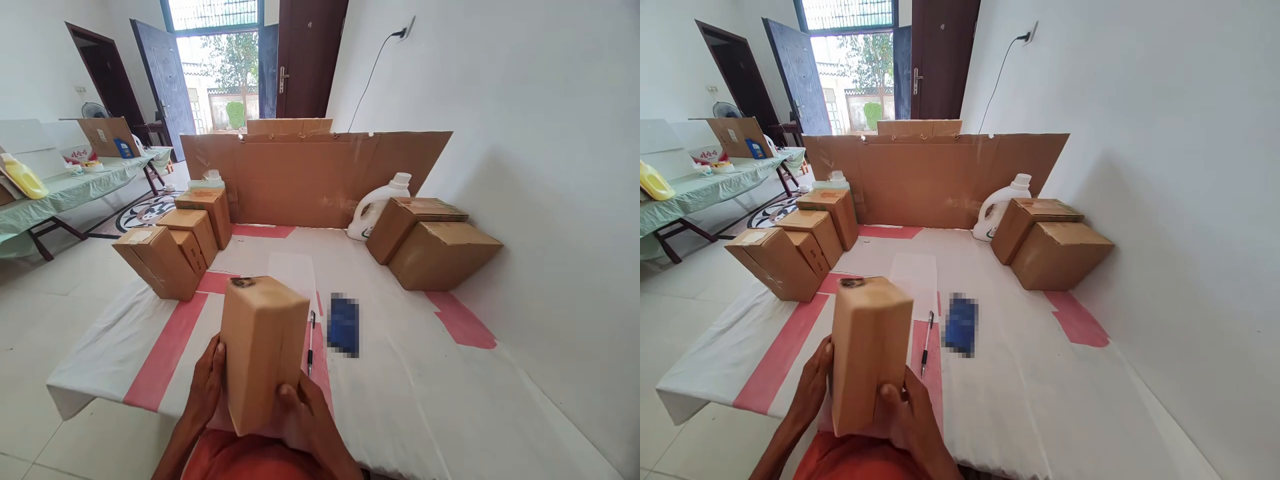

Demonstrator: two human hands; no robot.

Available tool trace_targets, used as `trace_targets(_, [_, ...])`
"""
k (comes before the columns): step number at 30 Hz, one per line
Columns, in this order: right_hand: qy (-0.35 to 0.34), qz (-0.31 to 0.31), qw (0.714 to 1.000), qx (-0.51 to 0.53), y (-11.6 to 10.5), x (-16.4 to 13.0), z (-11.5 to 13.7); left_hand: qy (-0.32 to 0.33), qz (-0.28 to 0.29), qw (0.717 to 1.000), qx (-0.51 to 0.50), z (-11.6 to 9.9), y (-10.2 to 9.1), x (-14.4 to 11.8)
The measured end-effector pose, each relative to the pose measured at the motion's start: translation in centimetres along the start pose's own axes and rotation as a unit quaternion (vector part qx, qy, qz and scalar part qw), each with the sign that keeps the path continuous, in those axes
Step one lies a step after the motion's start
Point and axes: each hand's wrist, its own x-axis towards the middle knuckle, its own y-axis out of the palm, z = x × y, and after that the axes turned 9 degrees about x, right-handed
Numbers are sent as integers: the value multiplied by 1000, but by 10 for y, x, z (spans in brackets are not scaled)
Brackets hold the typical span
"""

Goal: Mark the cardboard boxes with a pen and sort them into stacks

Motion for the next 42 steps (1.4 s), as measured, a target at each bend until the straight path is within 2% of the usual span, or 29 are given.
trace_targets(2, [0, 3, 1000, 7, -6, 0, 18, -12, -1, 999, 30, -3, -2, -8])
trace_targets(5, [-16, -85, 996, -15, -12, 4, 37, -8, -25, 998, 61, -9, 0, -17])
trace_targets(8, [-39, -142, 989, -17, -14, 10, 40, 18, 12, 996, 88, -20, -1, -23])
trace_targets(10, [-57, -139, 988, -17, -17, 10, 39, 14, 26, 995, 95, -31, -8, -26])
trace_targets(13, [-88, -135, 987, 24, -19, 4, 46, 22, 15, 996, 87, -53, -21, -31])
trace_targets(16, [-99, -105, 987, 72, -19, -3, 68, 65, 0, 996, 64, -72, -27, -28])
trace_targets(18, [-89, -75, 992, 45, -18, -3, 84, 93, -3, 994, 56, -75, -24, -19])
trace_targets(21, [-73, -53, 996, -22, -20, 4, 97, 95, 3, 993, 69, -62, -13, 3])
trace_targets(23, [-61, -55, 995, -56, -23, 13, 94, 71, 0, 994, 84, -45, -6, 17])
trace_targets(25, [-47, -58, 994, -81, -27, 22, 81, 46, -12, 994, 96, -25, -2, 26])
trace_targets(28, [-21, -51, 994, -93, -30, 34, 48, 22, -30, 994, 107, 3, 0, 28])
trace_targets(31, [-9, -57, 996, -74, -24, 42, 16, 4, -1, 994, 112, 25, 0, 22])
trace_targets(34, [-46, -87, 994, -49, -19, 46, 7, 25, 25, 992, 122, 31, 4, 22])
trace_targets(36, [-83, -113, 990, -35, -24, 44, 16, 79, 29, 988, 131, 21, 14, 28])
trace_targets(38, [-113, -155, 981, -18, -40, 37, 31, 146, 53, 980, 121, -1, 34, 36])
trace_targets(40, [-132, -208, 969, -2, -67, 25, 46, 186, 111, 972, 90, -28, 66, 43])
trace_targets(42, [-142, -265, 954, 4, -104, 8, 53, 187, 193, 961, 62, -52, 109, 46])
